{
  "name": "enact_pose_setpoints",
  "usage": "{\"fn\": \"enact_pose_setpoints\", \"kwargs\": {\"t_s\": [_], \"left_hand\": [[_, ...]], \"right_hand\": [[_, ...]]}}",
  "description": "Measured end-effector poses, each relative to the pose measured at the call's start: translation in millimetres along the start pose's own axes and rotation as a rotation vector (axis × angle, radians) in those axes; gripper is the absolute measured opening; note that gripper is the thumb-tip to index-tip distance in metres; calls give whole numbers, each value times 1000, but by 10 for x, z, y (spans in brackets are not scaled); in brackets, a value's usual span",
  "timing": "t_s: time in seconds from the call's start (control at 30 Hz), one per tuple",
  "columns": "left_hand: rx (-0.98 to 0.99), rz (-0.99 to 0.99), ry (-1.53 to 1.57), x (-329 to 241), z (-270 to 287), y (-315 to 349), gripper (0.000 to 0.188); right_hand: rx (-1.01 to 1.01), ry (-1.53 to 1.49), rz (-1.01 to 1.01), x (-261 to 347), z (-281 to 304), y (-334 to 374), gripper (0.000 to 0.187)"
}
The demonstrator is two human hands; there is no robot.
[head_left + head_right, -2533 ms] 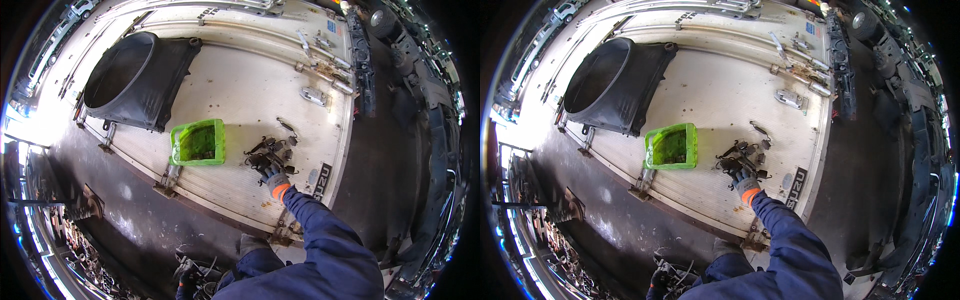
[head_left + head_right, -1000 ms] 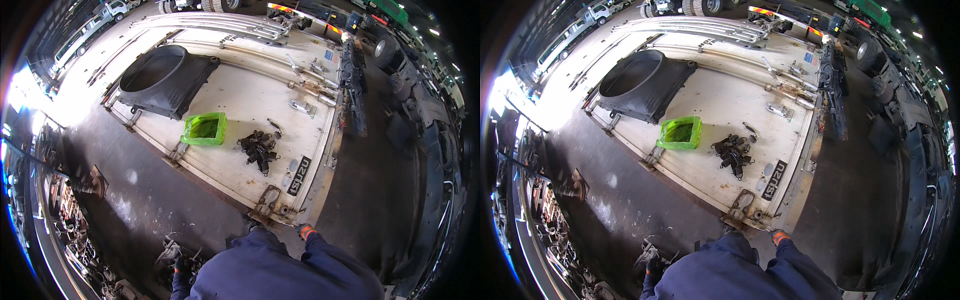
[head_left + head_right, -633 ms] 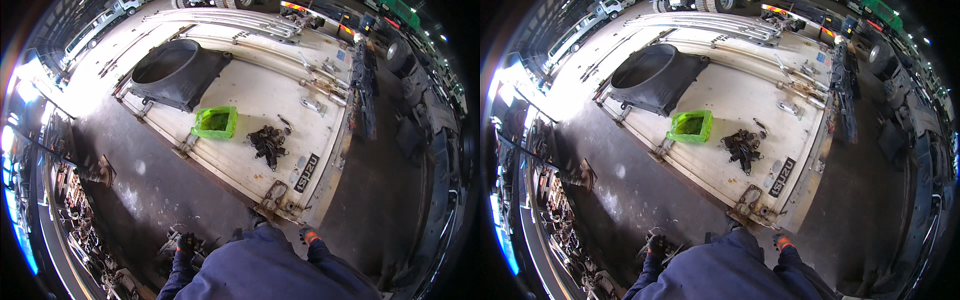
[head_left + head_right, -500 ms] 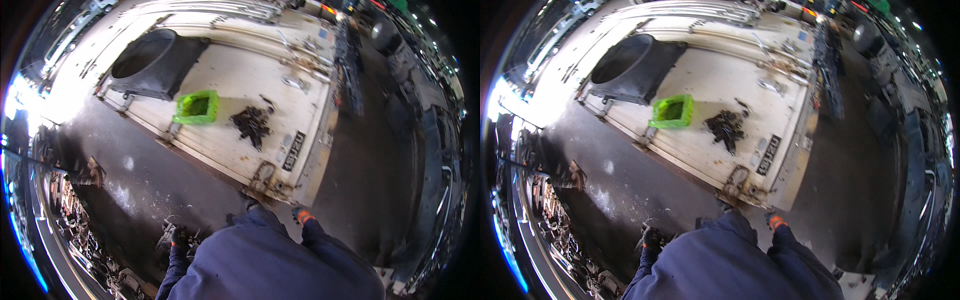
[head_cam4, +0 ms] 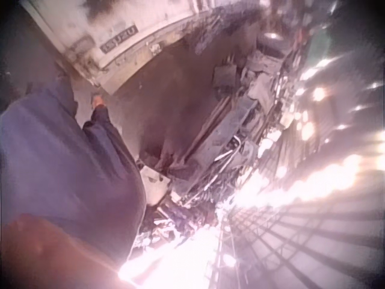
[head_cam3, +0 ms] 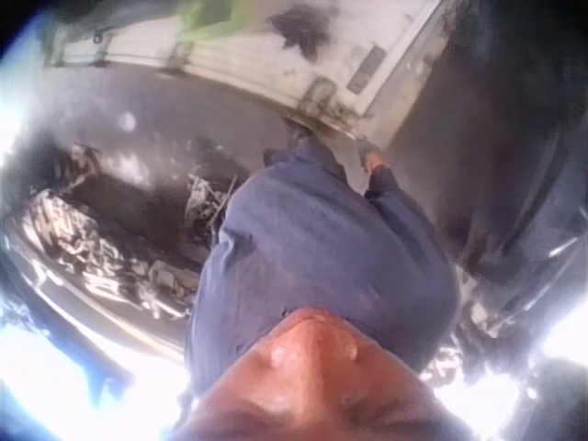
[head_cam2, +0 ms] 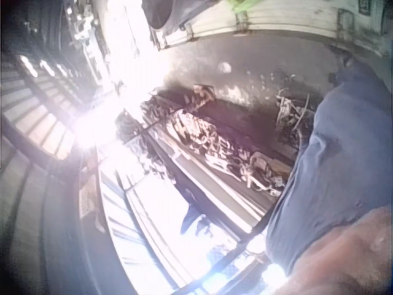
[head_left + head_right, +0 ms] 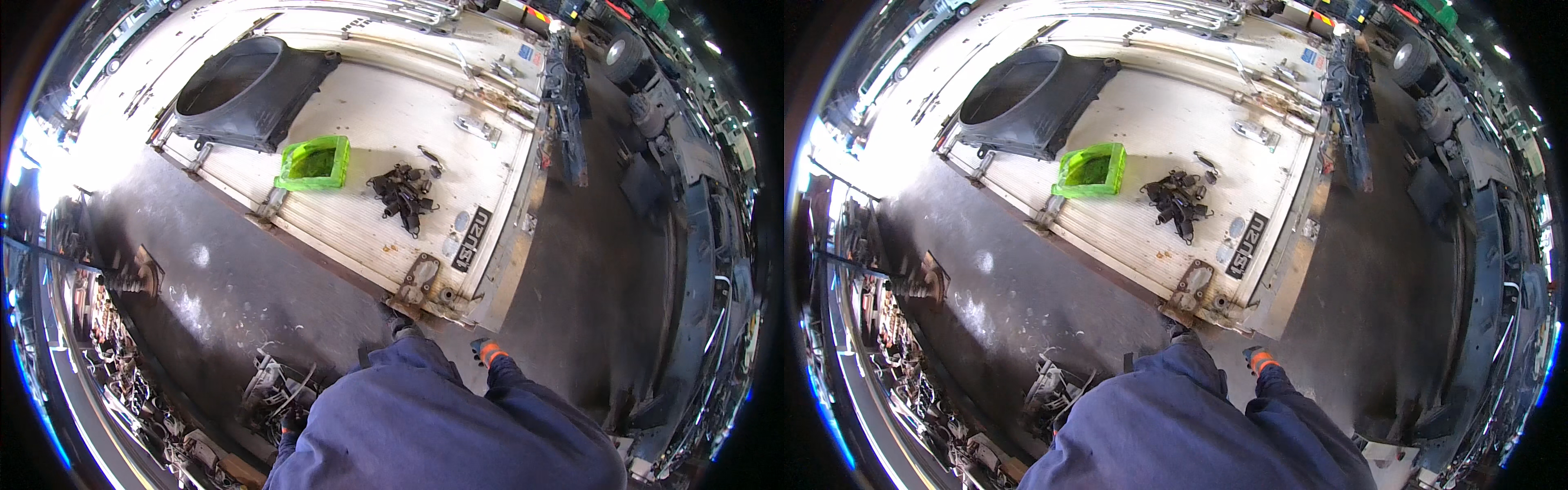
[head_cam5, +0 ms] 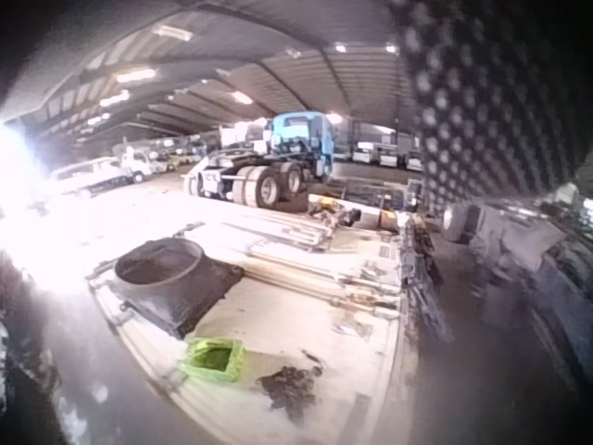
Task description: The person uses a bench grinder to smooth the edges of small metal parts. They repeatedly hold the parts against the spinning wheel, rotate them to treat different sides, and briefly inspect the surfaces before continuing.
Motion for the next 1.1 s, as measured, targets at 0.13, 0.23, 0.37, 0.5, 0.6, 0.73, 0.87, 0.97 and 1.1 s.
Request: {"fn": "enact_pose_setpoints", "kwargs": {"t_s": [0.13,0.23,0.37,0.5,0.6,0.73,0.87,0.97,1.1], "left_hand": [[-19,3,2,16,41,-5,11],[-17,-1,-8,-10,-5,-10,11],[-11,-3,-11,-62,-87,-25,12],[-10,-4,-27,-109,-68,-29,13],[-14,16,-25,-62,-5,-87,13],[-51,28,-48,-70,188,-144,14],[-95,56,-94,-47,328,-218,14],[-124,89,-127,-105,246,-277,15],[-162,117,-163,-325,0,-319,15]], "right_hand": [[17,43,34,187,-60,10,30],[-13,30,68,344,-34,-6,33],[-46,125,231,663,-28,-110,32],[-65,232,485,879,-37,-133,34],[-112,403,673,928,-149,-276,33],[-141,391,571,926,-288,62,30],[-130,548,527,1008,-368,621,33],[-162,558,857,1038,-519,679,33],[-208,325,904,1591,-498,781,33]]}}
Point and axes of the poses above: each hand's wrist, its own y-axis away from the middle knuckle, its own z-axis out of the back of the hand, x = y × z, the point moved 7 cm from there along -y, towards the middle knuckle, and after that the axes turned 12 degrees about -x, right-handed, at the moved point
